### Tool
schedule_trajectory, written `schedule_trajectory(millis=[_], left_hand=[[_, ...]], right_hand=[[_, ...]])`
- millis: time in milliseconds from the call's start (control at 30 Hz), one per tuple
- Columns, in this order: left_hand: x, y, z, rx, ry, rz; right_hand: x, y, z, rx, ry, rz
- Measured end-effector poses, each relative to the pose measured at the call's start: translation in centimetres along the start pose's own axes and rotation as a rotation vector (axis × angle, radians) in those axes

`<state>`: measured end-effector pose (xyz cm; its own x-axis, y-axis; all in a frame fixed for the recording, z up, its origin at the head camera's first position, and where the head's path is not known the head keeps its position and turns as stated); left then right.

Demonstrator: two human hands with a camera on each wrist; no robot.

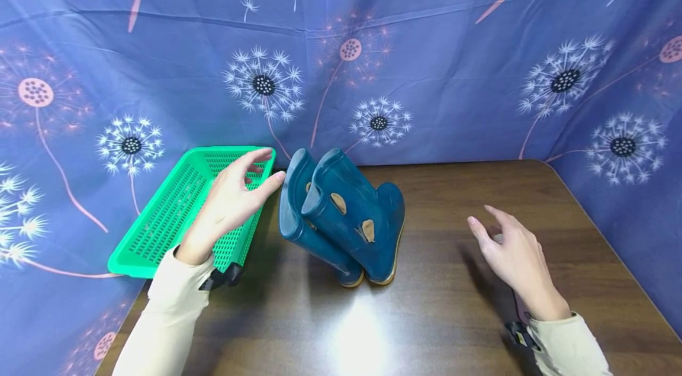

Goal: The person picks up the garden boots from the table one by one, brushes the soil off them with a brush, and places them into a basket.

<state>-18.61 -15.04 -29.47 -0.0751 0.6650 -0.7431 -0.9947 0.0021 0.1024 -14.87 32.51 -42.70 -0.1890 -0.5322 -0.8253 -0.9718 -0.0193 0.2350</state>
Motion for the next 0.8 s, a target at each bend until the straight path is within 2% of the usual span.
schedule_trajectory(millis=[200, 367, 600, 800], left_hand=[[0.1, 0.7, 2.2, 0.07, 0.047, 0.014], [-0.1, 1.7, 3.9, 0.106, 0.104, -0.011], [-0.8, 2.7, 6.4, 0.116, 0.22, -0.089], [-1.4, 3.6, 9.1, 0.097, 0.336, -0.175]], right_hand=[[0.6, -1.2, 1.5, 0.009, -0.098, -0.018], [0.9, -1.9, 2.4, 0.011, -0.127, -0.001], [1.0, -2.0, 3.3, 0.004, -0.14, 0.019], [1.1, -2.2, 4.0, 0.022, -0.152, -0.018]])
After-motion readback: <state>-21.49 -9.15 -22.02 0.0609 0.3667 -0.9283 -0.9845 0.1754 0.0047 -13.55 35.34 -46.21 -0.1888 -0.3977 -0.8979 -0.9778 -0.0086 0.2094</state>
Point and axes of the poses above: each hand's wrist, its own y-axis towards the middle knuckle, its own x-axis out of the palm, z = x × y, the point moved 2 cm from there along y, towards the middle knuckle, and after that the axes turned 8 degrees about -x, right-handed, at the moved point
